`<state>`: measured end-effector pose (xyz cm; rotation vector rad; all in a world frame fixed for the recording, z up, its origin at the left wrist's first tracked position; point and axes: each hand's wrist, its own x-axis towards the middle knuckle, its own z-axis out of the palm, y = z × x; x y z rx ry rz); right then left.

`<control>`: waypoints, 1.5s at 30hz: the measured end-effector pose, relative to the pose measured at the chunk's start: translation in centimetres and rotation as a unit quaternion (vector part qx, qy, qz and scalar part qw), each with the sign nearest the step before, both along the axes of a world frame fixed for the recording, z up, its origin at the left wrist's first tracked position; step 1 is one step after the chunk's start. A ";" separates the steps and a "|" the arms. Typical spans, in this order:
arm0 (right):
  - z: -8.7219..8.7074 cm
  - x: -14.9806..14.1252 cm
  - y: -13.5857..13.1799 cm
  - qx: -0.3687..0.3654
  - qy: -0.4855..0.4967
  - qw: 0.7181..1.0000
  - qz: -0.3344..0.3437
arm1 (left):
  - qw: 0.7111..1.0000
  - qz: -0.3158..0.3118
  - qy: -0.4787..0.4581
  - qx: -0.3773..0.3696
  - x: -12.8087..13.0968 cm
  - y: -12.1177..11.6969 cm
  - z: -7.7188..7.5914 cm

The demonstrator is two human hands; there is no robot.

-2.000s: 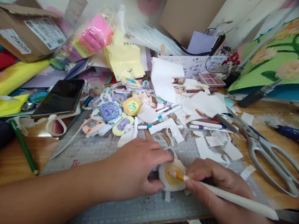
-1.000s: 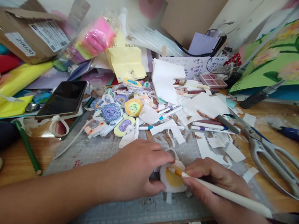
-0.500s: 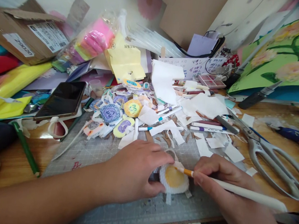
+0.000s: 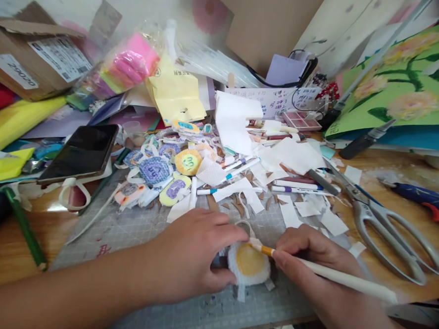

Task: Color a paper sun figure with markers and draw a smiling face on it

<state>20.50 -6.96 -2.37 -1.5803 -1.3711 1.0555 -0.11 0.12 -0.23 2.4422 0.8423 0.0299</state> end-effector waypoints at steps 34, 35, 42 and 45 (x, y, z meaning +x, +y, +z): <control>-0.2 0.9 0.2 -0.010 0.048 0.998 0.037 | 1.000 0.006 -0.003 0.007 0.2 -0.1 0.1; -0.2 0.9 0.2 -0.012 0.050 0.998 0.035 | 1.000 0.006 -0.003 0.006 0.1 -0.1 0.1; -0.1 0.9 0.2 -0.019 0.025 0.998 0.063 | 1.000 0.005 -0.005 0.004 0.1 0.0 0.0; 0.1 0.9 0.2 -0.017 0.018 0.997 0.074 | 1.000 0.005 -0.005 0.004 0.1 0.0 0.1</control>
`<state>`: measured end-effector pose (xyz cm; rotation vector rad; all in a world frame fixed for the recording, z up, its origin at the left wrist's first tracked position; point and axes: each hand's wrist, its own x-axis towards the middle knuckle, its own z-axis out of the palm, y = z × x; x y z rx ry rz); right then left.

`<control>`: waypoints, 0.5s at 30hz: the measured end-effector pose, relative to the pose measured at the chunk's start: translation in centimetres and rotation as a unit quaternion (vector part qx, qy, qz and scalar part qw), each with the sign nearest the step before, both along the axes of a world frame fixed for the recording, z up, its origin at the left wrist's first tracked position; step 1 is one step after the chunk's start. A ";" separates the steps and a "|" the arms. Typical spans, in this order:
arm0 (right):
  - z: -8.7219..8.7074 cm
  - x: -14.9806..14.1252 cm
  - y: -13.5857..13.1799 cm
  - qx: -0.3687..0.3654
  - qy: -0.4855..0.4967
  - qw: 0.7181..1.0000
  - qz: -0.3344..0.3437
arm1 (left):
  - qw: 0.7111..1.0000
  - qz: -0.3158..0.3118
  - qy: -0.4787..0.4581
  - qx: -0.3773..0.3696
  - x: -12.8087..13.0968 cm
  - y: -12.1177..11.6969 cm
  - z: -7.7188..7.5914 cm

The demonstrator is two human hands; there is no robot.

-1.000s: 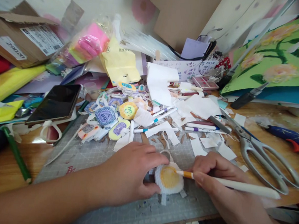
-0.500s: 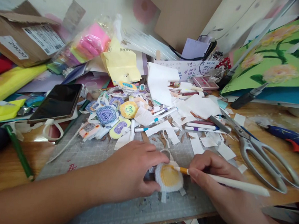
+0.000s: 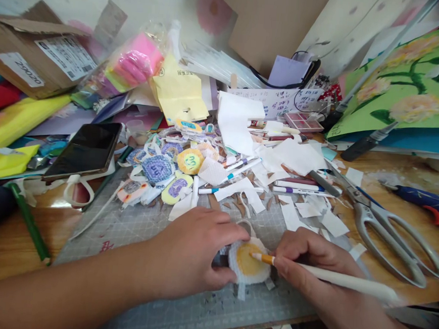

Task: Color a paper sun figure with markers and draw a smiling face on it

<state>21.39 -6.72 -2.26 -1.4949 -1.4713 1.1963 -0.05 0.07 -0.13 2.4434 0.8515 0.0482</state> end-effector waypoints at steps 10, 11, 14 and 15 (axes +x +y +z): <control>-0.2 -0.6 -0.3 0.010 0.020 0.998 -0.055 | 1.000 0.001 0.007 -0.005 0.1 0.0 0.1; -0.2 -0.7 -0.3 0.012 0.017 0.998 -0.056 | 1.000 0.000 0.007 -0.003 0.1 0.1 0.1; -0.3 -0.8 -0.3 0.025 0.009 0.999 -0.040 | 1.000 -0.003 0.005 -0.001 0.1 0.1 0.1; -0.3 -0.8 -0.3 0.024 0.007 0.999 -0.041 | 1.000 -0.002 0.005 0.000 0.2 0.1 0.1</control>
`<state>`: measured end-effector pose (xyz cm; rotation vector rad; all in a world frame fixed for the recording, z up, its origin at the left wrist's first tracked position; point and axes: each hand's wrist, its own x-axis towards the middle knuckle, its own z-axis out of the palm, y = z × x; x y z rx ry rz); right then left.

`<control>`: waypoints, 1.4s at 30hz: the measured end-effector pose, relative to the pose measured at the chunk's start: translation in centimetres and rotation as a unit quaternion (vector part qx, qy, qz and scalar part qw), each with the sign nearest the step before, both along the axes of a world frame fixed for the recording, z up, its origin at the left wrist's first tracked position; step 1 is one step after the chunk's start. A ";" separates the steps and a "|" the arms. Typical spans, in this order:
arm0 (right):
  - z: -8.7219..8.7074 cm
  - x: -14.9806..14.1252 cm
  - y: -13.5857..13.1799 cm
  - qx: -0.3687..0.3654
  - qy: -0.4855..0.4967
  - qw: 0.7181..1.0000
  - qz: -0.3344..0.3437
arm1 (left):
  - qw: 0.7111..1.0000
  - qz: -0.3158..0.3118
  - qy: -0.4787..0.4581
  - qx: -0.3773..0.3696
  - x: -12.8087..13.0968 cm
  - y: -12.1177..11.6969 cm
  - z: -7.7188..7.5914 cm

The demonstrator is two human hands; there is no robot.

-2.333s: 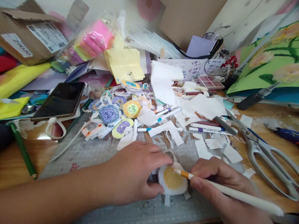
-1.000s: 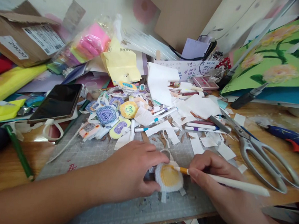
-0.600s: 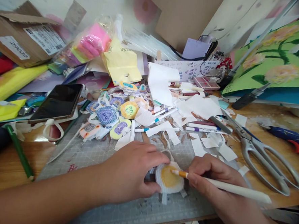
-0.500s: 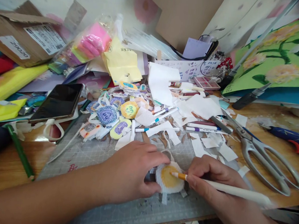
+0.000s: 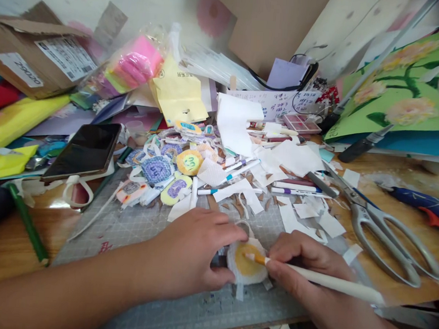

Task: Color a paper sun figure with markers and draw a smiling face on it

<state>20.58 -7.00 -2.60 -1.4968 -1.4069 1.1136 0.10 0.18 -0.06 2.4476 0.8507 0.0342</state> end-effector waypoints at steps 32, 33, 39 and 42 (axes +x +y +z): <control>0.2 0.1 0.0 -0.018 0.013 1.000 -0.015 | 1.000 -0.002 -0.001 0.003 -0.1 -0.1 -0.1; 0.2 0.1 0.0 -0.015 0.013 1.000 -0.010 | 1.000 -0.002 -0.002 0.003 -0.1 0.0 -0.1; 0.3 0.3 0.2 -0.020 0.031 0.999 -0.021 | 1.000 0.000 -0.006 0.006 0.0 0.1 0.0; 0.2 0.5 0.2 -0.026 0.038 0.999 -0.010 | 1.000 -0.004 -0.011 0.005 0.0 0.0 -0.1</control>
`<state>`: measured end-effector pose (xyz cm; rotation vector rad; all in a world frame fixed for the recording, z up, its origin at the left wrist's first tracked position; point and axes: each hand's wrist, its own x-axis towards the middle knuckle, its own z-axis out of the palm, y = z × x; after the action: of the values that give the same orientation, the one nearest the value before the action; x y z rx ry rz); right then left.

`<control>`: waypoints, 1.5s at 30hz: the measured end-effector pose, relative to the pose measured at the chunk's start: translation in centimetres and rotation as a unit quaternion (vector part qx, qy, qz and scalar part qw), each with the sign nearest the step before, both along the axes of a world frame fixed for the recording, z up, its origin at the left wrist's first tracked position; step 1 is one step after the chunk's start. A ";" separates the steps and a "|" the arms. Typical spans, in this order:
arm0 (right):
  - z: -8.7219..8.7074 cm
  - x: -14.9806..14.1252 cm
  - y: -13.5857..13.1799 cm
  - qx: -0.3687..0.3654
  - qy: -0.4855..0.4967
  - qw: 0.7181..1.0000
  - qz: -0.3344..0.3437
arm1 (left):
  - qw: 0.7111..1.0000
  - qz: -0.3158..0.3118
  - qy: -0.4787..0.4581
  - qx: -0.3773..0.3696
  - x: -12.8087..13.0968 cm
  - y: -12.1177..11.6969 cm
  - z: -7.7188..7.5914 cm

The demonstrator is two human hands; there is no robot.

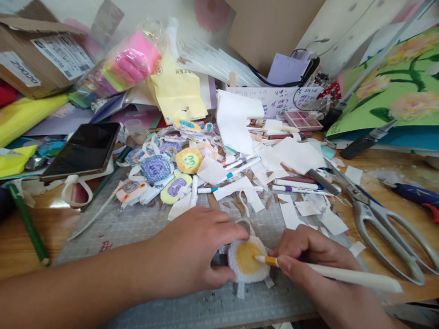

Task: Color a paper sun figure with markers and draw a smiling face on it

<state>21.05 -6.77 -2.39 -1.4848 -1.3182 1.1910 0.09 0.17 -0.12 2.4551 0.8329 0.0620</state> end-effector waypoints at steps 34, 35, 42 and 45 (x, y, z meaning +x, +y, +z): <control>-0.3 1.3 -0.1 0.002 0.010 0.999 0.032 | 1.000 0.004 -0.002 0.002 -0.1 -0.1 -0.1; -0.2 1.1 -0.2 -0.004 0.013 1.000 0.027 | 1.000 0.004 -0.002 0.001 -0.1 -0.1 -0.1; -0.3 0.5 -0.6 0.004 -0.001 0.999 0.033 | 1.000 0.008 0.000 -0.002 0.1 0.1 -0.2; -0.2 0.5 -0.5 0.020 -0.042 0.997 0.063 | 1.000 0.008 0.001 0.001 0.0 0.0 -0.1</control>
<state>21.51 -7.24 -2.62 -1.4548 -1.5038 1.1853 0.09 0.16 -0.25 2.4515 0.8536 0.0655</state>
